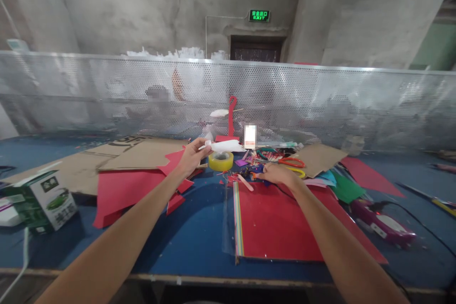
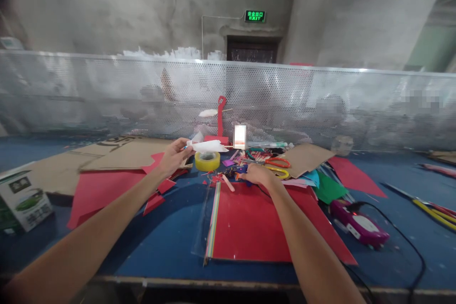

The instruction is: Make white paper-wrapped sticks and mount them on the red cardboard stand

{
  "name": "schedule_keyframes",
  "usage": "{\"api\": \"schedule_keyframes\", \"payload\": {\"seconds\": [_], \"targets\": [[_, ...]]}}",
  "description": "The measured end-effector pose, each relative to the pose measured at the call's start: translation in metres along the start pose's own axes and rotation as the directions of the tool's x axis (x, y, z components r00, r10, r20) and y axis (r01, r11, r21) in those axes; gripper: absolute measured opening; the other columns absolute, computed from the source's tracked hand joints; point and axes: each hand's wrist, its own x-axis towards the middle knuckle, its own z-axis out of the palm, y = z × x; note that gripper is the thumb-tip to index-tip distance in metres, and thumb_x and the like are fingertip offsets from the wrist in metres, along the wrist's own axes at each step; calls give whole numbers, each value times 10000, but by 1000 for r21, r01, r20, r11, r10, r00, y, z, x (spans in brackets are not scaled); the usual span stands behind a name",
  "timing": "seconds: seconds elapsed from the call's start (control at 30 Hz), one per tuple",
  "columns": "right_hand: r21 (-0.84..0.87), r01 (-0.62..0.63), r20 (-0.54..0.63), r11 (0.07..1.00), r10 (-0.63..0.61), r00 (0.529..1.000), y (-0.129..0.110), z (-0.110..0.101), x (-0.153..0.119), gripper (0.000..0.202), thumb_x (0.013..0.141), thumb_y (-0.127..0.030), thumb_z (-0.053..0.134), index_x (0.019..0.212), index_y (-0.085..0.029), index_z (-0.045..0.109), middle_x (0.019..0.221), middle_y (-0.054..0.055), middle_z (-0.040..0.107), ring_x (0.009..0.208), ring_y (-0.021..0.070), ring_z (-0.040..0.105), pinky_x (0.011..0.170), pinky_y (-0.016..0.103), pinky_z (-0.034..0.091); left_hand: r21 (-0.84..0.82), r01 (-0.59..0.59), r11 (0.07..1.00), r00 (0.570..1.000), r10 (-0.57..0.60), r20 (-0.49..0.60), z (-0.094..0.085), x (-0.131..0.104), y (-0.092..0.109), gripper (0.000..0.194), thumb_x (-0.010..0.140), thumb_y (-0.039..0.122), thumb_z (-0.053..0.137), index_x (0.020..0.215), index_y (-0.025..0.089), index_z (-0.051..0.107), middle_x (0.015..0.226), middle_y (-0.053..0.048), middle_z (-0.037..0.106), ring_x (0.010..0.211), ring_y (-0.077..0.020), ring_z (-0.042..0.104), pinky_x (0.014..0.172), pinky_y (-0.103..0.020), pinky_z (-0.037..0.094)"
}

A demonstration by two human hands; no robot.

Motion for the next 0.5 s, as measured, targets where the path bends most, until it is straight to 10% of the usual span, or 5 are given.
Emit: {"api": "schedule_keyframes", "payload": {"seconds": [0.5], "targets": [[149, 65, -261, 987, -24, 965, 16, 15, 21, 311, 958, -407, 480, 1042, -123, 574, 1014, 142, 701, 924, 244, 651, 704, 259, 419, -29, 25, 999, 990, -29, -137, -7, 0, -3, 392, 706, 410, 816, 910, 174, 578, 946, -21, 660, 884, -145, 667, 825, -284, 583]]}}
